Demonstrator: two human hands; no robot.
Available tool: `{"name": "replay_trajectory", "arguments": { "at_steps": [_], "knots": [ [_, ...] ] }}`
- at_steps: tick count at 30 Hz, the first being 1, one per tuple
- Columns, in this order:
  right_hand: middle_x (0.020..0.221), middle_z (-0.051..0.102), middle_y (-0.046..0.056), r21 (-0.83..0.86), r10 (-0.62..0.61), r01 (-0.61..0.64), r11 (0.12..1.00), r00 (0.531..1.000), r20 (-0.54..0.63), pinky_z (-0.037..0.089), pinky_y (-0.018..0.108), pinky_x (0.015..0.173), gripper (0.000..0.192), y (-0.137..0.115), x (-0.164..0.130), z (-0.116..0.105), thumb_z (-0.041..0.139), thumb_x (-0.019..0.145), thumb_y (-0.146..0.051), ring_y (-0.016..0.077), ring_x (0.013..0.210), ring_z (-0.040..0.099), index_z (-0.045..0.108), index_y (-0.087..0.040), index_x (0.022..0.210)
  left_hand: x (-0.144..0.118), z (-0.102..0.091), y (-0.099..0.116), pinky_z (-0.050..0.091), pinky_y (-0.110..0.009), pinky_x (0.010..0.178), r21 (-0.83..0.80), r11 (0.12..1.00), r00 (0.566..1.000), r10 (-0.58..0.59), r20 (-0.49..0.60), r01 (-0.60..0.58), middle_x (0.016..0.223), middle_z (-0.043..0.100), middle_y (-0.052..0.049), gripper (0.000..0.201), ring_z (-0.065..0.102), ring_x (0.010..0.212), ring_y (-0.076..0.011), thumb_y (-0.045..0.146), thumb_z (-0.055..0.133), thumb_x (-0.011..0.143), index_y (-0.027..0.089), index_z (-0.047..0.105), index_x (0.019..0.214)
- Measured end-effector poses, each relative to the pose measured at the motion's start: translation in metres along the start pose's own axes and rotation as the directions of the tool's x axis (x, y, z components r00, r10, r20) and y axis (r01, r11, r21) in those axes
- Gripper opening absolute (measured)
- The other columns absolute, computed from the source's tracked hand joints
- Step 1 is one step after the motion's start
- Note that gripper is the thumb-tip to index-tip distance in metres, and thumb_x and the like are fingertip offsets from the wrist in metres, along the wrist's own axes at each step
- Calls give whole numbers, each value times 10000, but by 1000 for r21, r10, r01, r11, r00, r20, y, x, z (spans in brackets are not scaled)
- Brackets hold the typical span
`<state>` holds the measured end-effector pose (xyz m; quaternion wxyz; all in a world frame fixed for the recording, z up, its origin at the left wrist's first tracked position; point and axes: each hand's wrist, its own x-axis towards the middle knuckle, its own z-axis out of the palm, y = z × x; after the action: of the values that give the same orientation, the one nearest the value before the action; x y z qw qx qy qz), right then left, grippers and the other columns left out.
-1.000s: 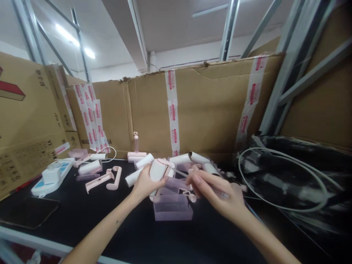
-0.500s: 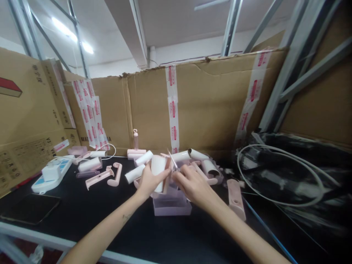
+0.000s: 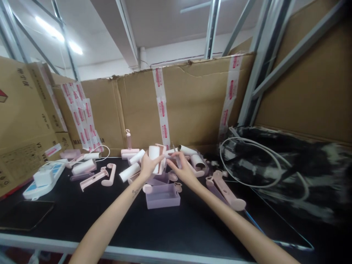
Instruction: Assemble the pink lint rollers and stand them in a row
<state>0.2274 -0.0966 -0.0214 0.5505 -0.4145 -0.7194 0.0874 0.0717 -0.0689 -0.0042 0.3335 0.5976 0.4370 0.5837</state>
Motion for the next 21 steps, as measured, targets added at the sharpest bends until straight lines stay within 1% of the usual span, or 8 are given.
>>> {"name": "replay_trajectory", "arguments": {
  "at_steps": [3, 6, 11, 13, 15, 17, 19, 21],
  "knots": [
    [991, 517, 24, 170, 62, -51, 984, 996, -63, 414, 322, 860, 235, 1, 1, 3, 530, 816, -390, 170, 940, 529, 389, -237, 924, -8, 1, 2, 454, -349, 775, 205, 974, 990, 71, 120, -95, 886, 659, -92, 473, 611, 852, -240, 423, 749, 581, 140, 586, 923],
    [952, 521, 7, 334, 67, -51, 941, 997, -38, 443, 288, 778, 233, -3, 4, 0, 562, 779, -324, 148, 858, 543, 369, -239, 877, -17, 3, 4, 455, -347, 784, 197, 973, 977, 78, 197, -117, 919, 659, -84, 482, 606, 879, -240, 438, 741, 589, 152, 589, 947],
    [817, 515, -32, 428, 79, -38, 903, 994, -79, 424, 242, 668, 204, -11, 6, -5, 556, 713, -193, 118, 724, 524, 385, -229, 817, -21, 8, -1, 483, -323, 776, -185, 982, 965, 11, 263, 40, 963, 651, -96, 455, 622, 884, -218, 395, 724, 630, 138, 579, 977],
    [760, 500, -37, 414, 126, -62, 908, 984, -127, 412, 237, 620, 167, -8, 6, -11, 536, 721, -205, 121, 681, 513, 393, -226, 804, -15, 1, -2, 506, -310, 701, -362, 916, 971, -97, 220, 174, 848, 652, -79, 433, 644, 777, -197, 445, 692, 649, 131, 557, 915],
    [713, 480, -41, 362, 183, -94, 927, 959, -219, 397, 236, 576, 135, 0, 8, -21, 514, 733, -233, 124, 636, 497, 400, -224, 805, -6, -12, 0, 507, -300, 642, -446, 871, 978, -174, 116, 207, 721, 622, -45, 437, 644, 676, -179, 514, 642, 671, 138, 522, 860],
    [715, 480, -37, 233, 188, -125, 964, 943, -274, 395, 245, 580, 121, 9, 11, -31, 498, 734, -249, 127, 630, 489, 422, -218, 823, 3, -27, 4, 494, -292, 635, -332, 940, 996, -86, -3, 80, 715, 610, -29, 462, 634, 660, -172, 526, 646, 660, 154, 507, 897],
    [760, 508, -19, 65, 145, -133, 989, 964, -225, 413, 275, 640, 150, 18, 15, -36, 504, 719, -250, 142, 681, 507, 456, -209, 854, 8, -38, 7, 475, -301, 671, 2, 997, 996, 71, -53, -71, 784, 622, -40, 518, 631, 727, -196, 514, 690, 619, 173, 506, 962],
    [804, 541, 7, -38, 110, -116, 992, 985, -132, 427, 327, 711, 200, 24, 18, -37, 552, 676, -256, 178, 758, 531, 485, -204, 858, 6, -43, 6, 453, -320, 722, 382, 909, 985, 171, 17, -165, 871, 633, -65, 547, 623, 830, -242, 514, 703, 609, 192, 510, 1007]
  ]
}}
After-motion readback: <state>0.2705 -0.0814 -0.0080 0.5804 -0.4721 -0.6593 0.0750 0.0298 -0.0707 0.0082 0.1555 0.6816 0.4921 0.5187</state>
